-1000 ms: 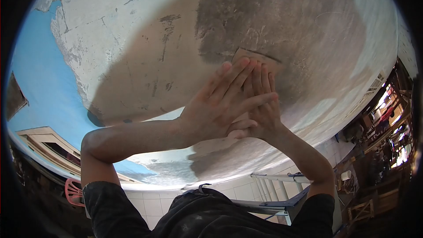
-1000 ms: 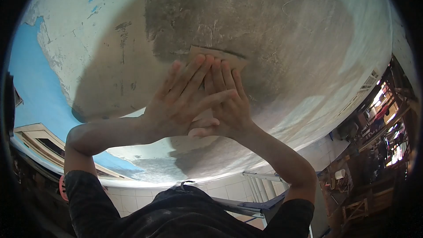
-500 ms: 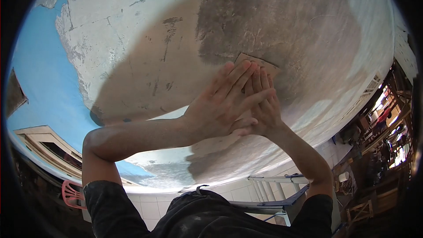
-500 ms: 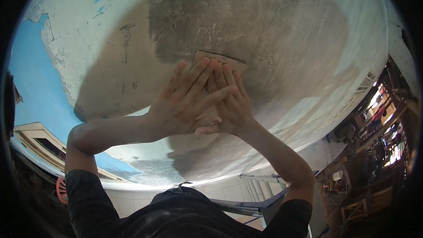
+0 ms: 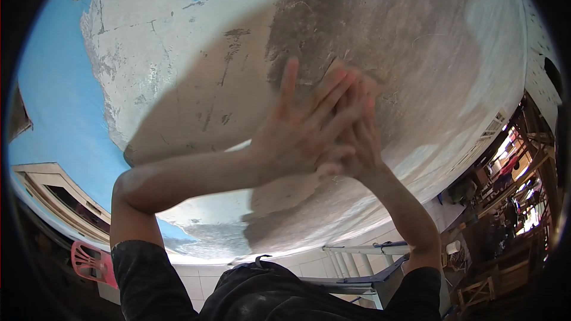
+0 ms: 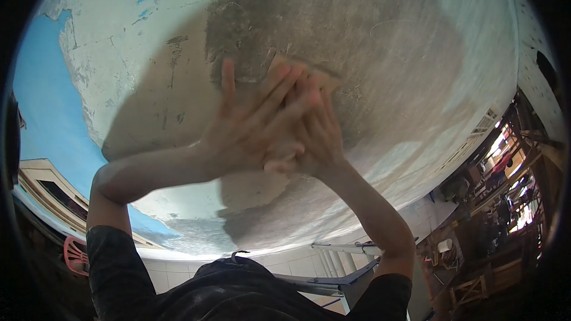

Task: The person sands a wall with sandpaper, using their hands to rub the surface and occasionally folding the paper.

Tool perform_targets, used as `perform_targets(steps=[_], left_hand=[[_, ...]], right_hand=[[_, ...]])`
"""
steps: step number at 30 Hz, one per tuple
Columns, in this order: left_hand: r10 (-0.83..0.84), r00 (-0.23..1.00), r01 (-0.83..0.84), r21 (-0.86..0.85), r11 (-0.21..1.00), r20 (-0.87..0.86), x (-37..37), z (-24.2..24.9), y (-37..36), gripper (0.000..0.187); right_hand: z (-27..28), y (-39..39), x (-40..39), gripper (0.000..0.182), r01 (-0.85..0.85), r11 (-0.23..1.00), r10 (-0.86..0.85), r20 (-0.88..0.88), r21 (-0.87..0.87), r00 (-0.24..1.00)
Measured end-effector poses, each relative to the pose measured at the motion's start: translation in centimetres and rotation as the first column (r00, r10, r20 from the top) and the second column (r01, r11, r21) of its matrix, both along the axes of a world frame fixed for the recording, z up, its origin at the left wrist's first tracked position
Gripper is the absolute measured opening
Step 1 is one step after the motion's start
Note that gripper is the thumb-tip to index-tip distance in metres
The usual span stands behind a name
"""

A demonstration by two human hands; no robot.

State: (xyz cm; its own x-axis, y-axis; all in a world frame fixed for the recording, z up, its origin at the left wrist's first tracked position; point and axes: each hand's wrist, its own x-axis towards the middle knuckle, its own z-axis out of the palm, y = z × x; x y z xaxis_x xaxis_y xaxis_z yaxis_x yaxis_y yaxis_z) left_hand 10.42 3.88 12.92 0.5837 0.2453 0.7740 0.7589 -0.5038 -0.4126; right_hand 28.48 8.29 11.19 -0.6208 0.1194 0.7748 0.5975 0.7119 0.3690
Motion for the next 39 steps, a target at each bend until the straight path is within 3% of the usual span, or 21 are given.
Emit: perform_targets(steps=[3,6,9,12,17,21,23,25,28,31,34,36,39], left_hand=[[0.136,0.990,-0.137,0.061,0.989,0.027,0.1,4.3,-0.5,0.076],[0.156,0.987,-0.159,0.057,0.986,0.045,-0.3,3.7,-0.9,0.077],[0.048,0.998,-0.044,-0.072,0.996,0.050,-1.5,-0.5,-1.7,0.075],[0.055,0.998,-0.055,-0.008,0.998,0.035,-2.2,-0.8,-1.4,0.075],[0.171,0.983,-0.177,0.113,0.978,0.064,-1.5,4.1,-1.1,0.077],[0.077,0.995,-0.075,-0.028,0.997,0.071,-2.3,0.7,-1.9,0.076],[0.125,0.992,-0.125,0.003,0.992,0.019,-3.6,-1.0,-1.9,0.077],[0.154,0.988,-0.155,0.024,0.988,0.016,-4.0,0.0,-2.0,0.077],[0.203,0.976,-0.206,0.037,0.978,0.073,-4.4,3.5,-2.3,0.077],[0.228,0.968,-0.232,0.030,0.972,0.101,-4.3,4.4,-2.9,0.075],[0.180,0.979,-0.176,-0.048,0.983,0.098,-5.2,-0.1,-3.4,0.070],[0.187,0.980,-0.182,-0.075,0.980,0.062,-5.6,-2.5,-3.8,0.065],[0.201,0.979,-0.201,-0.021,0.979,0.037,-5.9,-3.1,-3.7,0.053]], right_hand=[[4.2,0.1,-1.1,0.115,-0.070,0.996,0.074,-0.056,0.064,0.996],[3.5,-0.1,-1.5,0.115,-0.059,0.997,0.061,-0.047,0.052,0.997],[-0.1,-1.2,-2.0,0.113,-0.030,1.000,0.030,0.008,0.001,1.000],[-0.1,-0.8,-2.4,0.112,-0.062,0.998,0.063,-0.022,0.007,0.998],[5.2,-0.9,-3.1,0.111,-0.085,0.993,0.091,-0.065,0.086,0.994],[1.7,-2.0,-3.1,0.108,-0.095,0.996,0.095,-0.015,-0.002,0.995],[1.1,-2.2,-3.0,0.106,-0.078,0.997,0.079,0.028,-0.012,0.997],[1.5,-1.7,-3.0,0.105,-0.041,0.999,0.040,0.079,0.012,0.996],[5.3,-1.6,-4.6,0.101,-0.072,0.993,0.071,0.013,0.088,0.997],[5.9,-2.2,-5.5,0.095,-0.146,0.987,0.149,-0.037,0.061,0.988],[2.2,-2.8,-4.5,0.092,-0.142,0.987,0.144,0.036,-0.070,0.989],[0.2,-3.1,-3.3,0.075,-0.139,0.984,0.152,0.113,-0.116,0.982],[-0.7,-3.1,-2.5,0.057,-0.042,0.996,0.026,0.178,0.082,0.984]])
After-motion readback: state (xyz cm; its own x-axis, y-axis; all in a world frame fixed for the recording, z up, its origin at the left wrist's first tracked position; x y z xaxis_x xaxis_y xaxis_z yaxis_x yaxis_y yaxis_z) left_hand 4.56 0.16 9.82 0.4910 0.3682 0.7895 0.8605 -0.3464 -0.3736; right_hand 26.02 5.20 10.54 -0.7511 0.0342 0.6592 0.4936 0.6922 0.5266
